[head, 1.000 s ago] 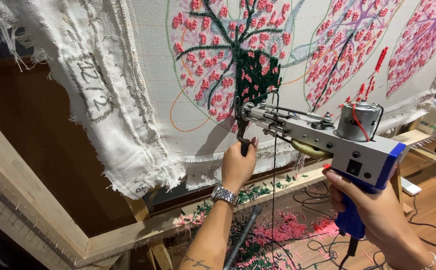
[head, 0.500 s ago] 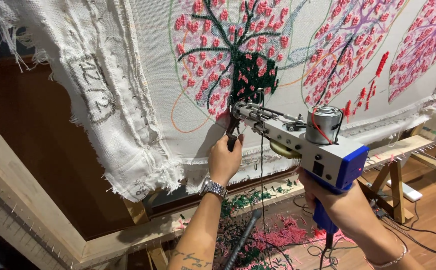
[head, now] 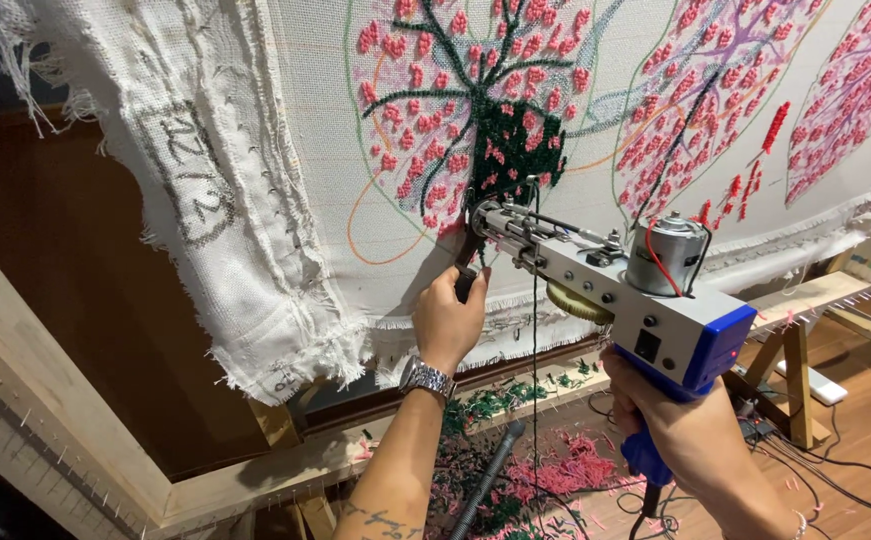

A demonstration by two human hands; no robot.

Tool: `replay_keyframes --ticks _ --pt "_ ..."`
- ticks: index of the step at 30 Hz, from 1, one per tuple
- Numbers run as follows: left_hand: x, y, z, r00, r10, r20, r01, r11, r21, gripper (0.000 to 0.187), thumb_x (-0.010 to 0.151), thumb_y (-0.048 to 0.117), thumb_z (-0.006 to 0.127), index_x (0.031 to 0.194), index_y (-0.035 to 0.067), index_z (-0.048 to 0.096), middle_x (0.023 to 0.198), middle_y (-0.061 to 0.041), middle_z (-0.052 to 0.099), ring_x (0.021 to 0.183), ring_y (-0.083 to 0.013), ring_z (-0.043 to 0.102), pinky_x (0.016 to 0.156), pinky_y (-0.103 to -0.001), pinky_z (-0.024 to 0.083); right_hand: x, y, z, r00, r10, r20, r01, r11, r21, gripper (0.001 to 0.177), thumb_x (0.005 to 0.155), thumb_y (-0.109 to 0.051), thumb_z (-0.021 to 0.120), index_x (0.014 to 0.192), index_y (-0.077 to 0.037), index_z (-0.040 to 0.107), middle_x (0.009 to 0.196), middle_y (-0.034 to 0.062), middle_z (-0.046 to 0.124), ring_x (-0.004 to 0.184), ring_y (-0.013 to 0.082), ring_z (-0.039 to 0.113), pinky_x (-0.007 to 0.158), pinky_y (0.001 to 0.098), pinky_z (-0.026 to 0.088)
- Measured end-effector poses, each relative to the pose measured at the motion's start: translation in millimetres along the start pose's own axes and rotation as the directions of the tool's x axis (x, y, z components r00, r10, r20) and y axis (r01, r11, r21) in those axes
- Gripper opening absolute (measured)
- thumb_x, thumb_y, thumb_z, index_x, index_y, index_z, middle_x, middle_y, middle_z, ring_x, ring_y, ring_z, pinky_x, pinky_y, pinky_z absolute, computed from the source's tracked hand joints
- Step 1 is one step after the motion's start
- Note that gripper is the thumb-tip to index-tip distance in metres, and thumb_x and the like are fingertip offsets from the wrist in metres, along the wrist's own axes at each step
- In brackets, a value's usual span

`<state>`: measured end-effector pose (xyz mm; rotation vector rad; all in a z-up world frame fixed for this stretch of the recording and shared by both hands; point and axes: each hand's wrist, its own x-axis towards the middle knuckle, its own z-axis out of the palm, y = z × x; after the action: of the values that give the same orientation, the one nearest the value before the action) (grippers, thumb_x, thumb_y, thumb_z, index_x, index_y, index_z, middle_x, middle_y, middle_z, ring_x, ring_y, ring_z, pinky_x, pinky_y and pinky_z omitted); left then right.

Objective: Using a tufting gun to inject yarn into a rug canvas stretched on a frame.

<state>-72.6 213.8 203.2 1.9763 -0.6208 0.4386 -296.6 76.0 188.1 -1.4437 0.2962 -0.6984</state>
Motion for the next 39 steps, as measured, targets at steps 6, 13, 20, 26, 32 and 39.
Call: replay_keyframes --ticks 6,13,20,26,32,39 --pt "-4 3 -5 1.000 0.008 0.000 -0.008 0.999 0.044 0.037 0.093 0.044 0.067 0.080 0.010 0.071 0.064 -0.008 0.071 0.056 -0.0256 0.070 0.053 -0.041 0.051 -5 1 1 0.992 0.105 0.070 -0.118 0.969 0.215 0.024 0.088 -0.008 0.066 0.109 0.004 0.068 0.067 0.0050 0.050 0.054 0.0155 0.047 0.047 0.0332 0.041" --pt "-5 1 -1 0.999 0.011 -0.044 -0.011 1.000 -0.004 0.036 0.093 0.044 0.066 0.082 0.010 0.072 0.067 -0.008 0.073 0.059 -0.0263 0.071 0.053 -0.041 0.051 -14 0 14 0.993 0.111 0.041 -0.118 0.956 0.270 0.019 0.090 -0.004 0.063 0.105 0.007 0.063 0.066 0.0065 0.049 0.052 0.0184 0.047 0.047 0.0361 0.042" --pt "3 -1 -1 0.996 0.048 -0.074 -0.049 0.999 -0.013 0.028 0.092 0.037 0.066 0.086 0.011 0.074 0.069 -0.008 0.074 0.059 -0.0258 0.072 0.054 -0.041 0.052 -6 5 17 0.996 0.079 0.045 -0.089 0.954 0.285 0.019 0.092 -0.006 0.062 0.106 0.007 0.064 0.067 0.0063 0.050 0.055 0.0171 0.047 0.049 0.0346 0.041" --pt "13 -5 2 0.996 -0.082 0.038 0.080 0.995 0.066 0.036 0.094 0.043 0.063 0.102 0.010 0.074 0.066 -0.011 0.074 0.054 -0.0279 0.069 0.054 -0.042 0.049 -4 6 20 0.995 0.100 0.020 -0.102 0.959 0.265 0.020 0.091 -0.005 0.063 0.107 0.008 0.064 0.067 0.0078 0.050 0.055 0.0185 0.047 0.048 0.0358 0.042" --pt "22 -16 7 0.992 0.102 -0.077 -0.099 0.994 0.050 0.044 0.092 0.043 0.065 0.105 0.001 0.075 0.075 -0.015 0.075 0.060 -0.0252 0.072 0.057 -0.037 0.055 -4 4 25 0.996 0.088 -0.018 -0.080 0.961 0.266 0.020 0.091 -0.006 0.063 0.104 0.009 0.064 0.069 0.0079 0.052 0.056 0.0183 0.050 0.049 0.0357 0.043" --pt "19 10 -18 0.999 0.036 0.009 -0.036 0.998 0.055 0.041 0.092 0.042 0.063 0.097 0.005 0.078 0.075 -0.016 0.076 0.065 -0.0298 0.072 0.061 -0.043 0.053 -9 -9 38 0.993 0.102 -0.060 -0.083 0.961 0.262 0.019 0.090 -0.006 0.065 0.104 0.007 0.064 0.068 0.0087 0.051 0.054 0.0199 0.050 0.047 0.0363 0.042"
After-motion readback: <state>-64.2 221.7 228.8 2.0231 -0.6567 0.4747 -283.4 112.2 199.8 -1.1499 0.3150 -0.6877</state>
